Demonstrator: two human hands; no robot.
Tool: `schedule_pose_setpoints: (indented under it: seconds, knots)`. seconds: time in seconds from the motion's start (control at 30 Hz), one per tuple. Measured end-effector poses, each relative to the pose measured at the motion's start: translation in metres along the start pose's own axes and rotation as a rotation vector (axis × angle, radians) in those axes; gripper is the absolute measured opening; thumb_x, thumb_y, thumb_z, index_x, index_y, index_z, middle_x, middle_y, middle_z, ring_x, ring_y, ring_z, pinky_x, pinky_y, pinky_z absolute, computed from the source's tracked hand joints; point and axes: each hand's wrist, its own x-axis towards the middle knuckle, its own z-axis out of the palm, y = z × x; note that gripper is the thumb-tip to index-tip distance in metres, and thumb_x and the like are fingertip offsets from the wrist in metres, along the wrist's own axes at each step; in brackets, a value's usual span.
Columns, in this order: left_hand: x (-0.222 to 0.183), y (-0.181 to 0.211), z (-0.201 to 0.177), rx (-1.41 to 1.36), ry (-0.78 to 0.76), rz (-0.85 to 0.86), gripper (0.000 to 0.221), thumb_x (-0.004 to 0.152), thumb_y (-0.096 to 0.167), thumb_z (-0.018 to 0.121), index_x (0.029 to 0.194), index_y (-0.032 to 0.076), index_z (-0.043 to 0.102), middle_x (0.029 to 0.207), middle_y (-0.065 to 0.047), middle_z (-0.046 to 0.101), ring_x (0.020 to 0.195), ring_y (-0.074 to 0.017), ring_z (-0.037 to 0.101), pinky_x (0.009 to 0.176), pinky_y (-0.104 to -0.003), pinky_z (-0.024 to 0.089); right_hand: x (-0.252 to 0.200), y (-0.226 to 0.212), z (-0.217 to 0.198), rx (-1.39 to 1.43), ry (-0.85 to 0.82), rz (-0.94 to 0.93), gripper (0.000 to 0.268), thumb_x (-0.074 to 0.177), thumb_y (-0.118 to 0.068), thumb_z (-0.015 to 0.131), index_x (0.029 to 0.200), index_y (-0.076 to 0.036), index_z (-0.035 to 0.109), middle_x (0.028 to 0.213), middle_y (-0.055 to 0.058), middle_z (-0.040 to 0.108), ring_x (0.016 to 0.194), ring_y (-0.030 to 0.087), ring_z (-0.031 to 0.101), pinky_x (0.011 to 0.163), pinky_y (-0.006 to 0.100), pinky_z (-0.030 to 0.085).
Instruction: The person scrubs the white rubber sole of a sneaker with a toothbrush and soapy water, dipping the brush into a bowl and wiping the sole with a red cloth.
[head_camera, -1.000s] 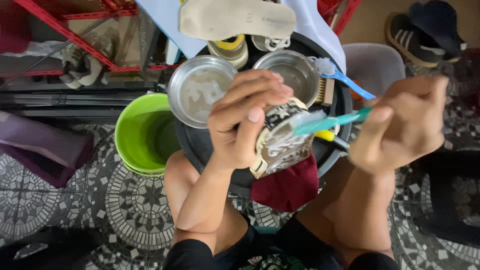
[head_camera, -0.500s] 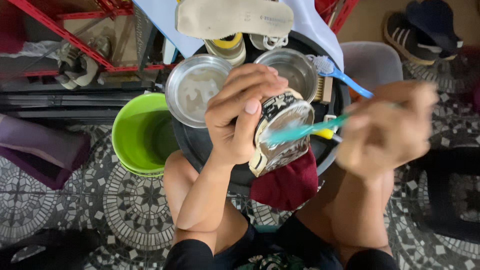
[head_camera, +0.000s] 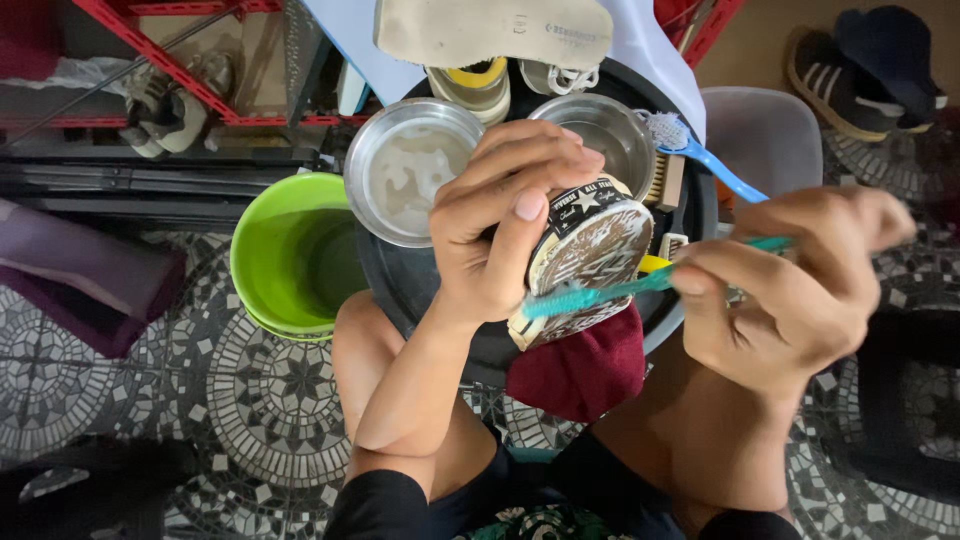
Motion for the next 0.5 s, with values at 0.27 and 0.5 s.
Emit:
schedule_pose_setpoints:
  seconds: [0.27, 0.5]
  knots:
    - [0.000, 0.000, 0.001, -0.012, -0.005, 0.006, 0.044, 0.126, 0.031, 0.046, 0.121, 0.002, 0.080, 0.126, -0.011, 0.081, 0.124, -0.0339, 0.077, 0.119, -0.051, 0.065, -0.008, 0.012, 0.000, 0.069, 0.048, -0.032, 0.028, 0.109, -0.027, 0.073, 0.094, -0.006, 0.081, 0.086, 0.014, 0.067, 0.082, 0.034, 0.062, 0.102, 0.053, 0.032]
    - [0.002, 0.003, 0.002, -0.024, -0.025, 0.011, 0.046, 0.126, 0.032, 0.045, 0.119, 0.001, 0.079, 0.125, -0.013, 0.081, 0.124, -0.0366, 0.076, 0.117, -0.052, 0.064, 0.000, -0.002, -0.014, 0.078, -0.241, 0.122, 0.023, 0.108, -0.034, 0.075, 0.096, -0.018, 0.085, 0.101, 0.008, 0.066, 0.094, 0.030, 0.057, 0.108, 0.054, 0.026]
